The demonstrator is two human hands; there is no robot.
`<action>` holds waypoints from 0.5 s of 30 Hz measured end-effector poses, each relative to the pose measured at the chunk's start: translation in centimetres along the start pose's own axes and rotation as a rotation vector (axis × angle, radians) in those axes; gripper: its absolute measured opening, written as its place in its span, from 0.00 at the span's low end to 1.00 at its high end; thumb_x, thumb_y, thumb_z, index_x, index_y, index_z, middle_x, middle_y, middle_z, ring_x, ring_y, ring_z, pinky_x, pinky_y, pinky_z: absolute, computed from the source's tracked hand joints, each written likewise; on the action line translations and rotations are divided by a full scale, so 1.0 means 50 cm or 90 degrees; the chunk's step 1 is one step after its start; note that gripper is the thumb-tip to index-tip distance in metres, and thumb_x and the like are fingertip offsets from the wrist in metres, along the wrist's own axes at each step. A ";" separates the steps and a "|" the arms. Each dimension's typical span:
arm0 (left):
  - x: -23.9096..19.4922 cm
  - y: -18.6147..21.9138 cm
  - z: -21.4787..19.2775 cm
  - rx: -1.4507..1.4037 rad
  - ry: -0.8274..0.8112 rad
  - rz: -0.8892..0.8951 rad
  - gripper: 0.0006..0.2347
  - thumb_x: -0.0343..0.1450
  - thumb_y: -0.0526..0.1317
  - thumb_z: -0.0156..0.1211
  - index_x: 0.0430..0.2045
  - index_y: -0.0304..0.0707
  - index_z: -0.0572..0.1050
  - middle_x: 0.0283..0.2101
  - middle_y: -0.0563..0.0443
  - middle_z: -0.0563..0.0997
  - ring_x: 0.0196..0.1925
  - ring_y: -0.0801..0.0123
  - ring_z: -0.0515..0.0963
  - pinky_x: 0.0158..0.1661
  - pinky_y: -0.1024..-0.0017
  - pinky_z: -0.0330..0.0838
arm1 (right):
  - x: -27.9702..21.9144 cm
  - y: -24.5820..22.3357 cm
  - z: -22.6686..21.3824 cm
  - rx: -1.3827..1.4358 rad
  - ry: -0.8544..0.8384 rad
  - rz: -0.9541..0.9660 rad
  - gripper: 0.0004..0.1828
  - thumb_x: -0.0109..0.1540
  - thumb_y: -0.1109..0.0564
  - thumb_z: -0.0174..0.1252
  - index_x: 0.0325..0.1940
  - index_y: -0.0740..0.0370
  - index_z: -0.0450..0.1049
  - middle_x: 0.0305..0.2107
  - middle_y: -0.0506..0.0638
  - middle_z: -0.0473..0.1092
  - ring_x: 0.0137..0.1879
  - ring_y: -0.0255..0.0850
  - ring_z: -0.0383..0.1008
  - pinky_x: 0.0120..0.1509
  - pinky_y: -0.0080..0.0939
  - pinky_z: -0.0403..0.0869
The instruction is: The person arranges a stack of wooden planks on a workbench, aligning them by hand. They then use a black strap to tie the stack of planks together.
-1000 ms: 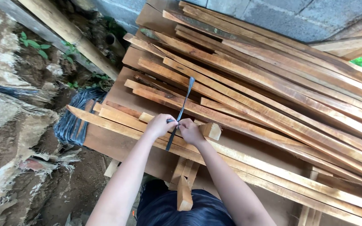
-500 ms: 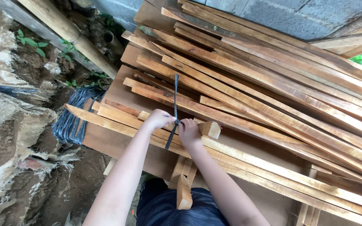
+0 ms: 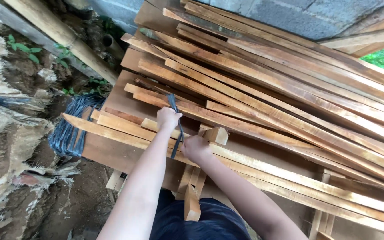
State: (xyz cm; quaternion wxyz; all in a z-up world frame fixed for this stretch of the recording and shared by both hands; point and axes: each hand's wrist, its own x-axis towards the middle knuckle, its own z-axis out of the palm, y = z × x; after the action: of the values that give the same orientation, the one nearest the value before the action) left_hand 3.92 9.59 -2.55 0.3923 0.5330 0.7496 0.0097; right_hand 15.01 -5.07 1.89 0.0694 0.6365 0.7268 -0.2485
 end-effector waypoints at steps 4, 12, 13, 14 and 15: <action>0.001 0.005 0.019 0.078 -0.003 0.026 0.12 0.64 0.50 0.73 0.39 0.54 0.85 0.40 0.54 0.86 0.49 0.60 0.85 0.47 0.62 0.81 | -0.002 0.026 0.021 -0.028 -0.021 -0.078 0.21 0.61 0.42 0.48 0.32 0.59 0.78 0.25 0.57 0.75 0.37 0.55 0.81 0.40 0.54 0.81; -0.047 0.030 -0.013 0.024 0.009 0.005 0.12 0.65 0.48 0.72 0.39 0.48 0.85 0.41 0.46 0.87 0.52 0.54 0.84 0.52 0.61 0.79 | -0.005 0.033 0.016 0.059 -0.023 -0.114 0.24 0.64 0.41 0.44 0.32 0.61 0.75 0.26 0.59 0.75 0.40 0.58 0.80 0.44 0.58 0.80; -0.043 0.033 -0.013 0.025 0.008 0.008 0.12 0.65 0.48 0.72 0.39 0.48 0.85 0.41 0.46 0.87 0.52 0.54 0.84 0.52 0.61 0.79 | -0.002 0.039 0.014 0.059 -0.022 -0.111 0.24 0.64 0.41 0.44 0.32 0.61 0.75 0.26 0.59 0.75 0.40 0.58 0.80 0.44 0.58 0.80; -0.041 0.031 -0.014 0.021 0.011 0.014 0.12 0.65 0.49 0.72 0.38 0.48 0.85 0.41 0.47 0.87 0.52 0.55 0.84 0.52 0.61 0.79 | 0.001 0.041 0.014 0.052 -0.034 -0.118 0.23 0.64 0.41 0.44 0.32 0.59 0.75 0.27 0.59 0.75 0.40 0.58 0.80 0.44 0.57 0.79; -0.039 0.028 -0.015 0.018 0.013 0.021 0.12 0.65 0.49 0.72 0.38 0.48 0.85 0.41 0.47 0.87 0.52 0.55 0.83 0.53 0.61 0.78 | 0.004 0.042 0.015 0.045 -0.046 -0.125 0.22 0.64 0.41 0.44 0.32 0.58 0.74 0.28 0.59 0.75 0.41 0.59 0.80 0.44 0.57 0.79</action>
State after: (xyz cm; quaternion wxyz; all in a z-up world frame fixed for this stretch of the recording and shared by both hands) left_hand 4.82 8.93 -0.29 0.3769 0.5504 0.7449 0.0114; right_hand 16.83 -5.09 0.58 0.0483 0.5547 0.7737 -0.3023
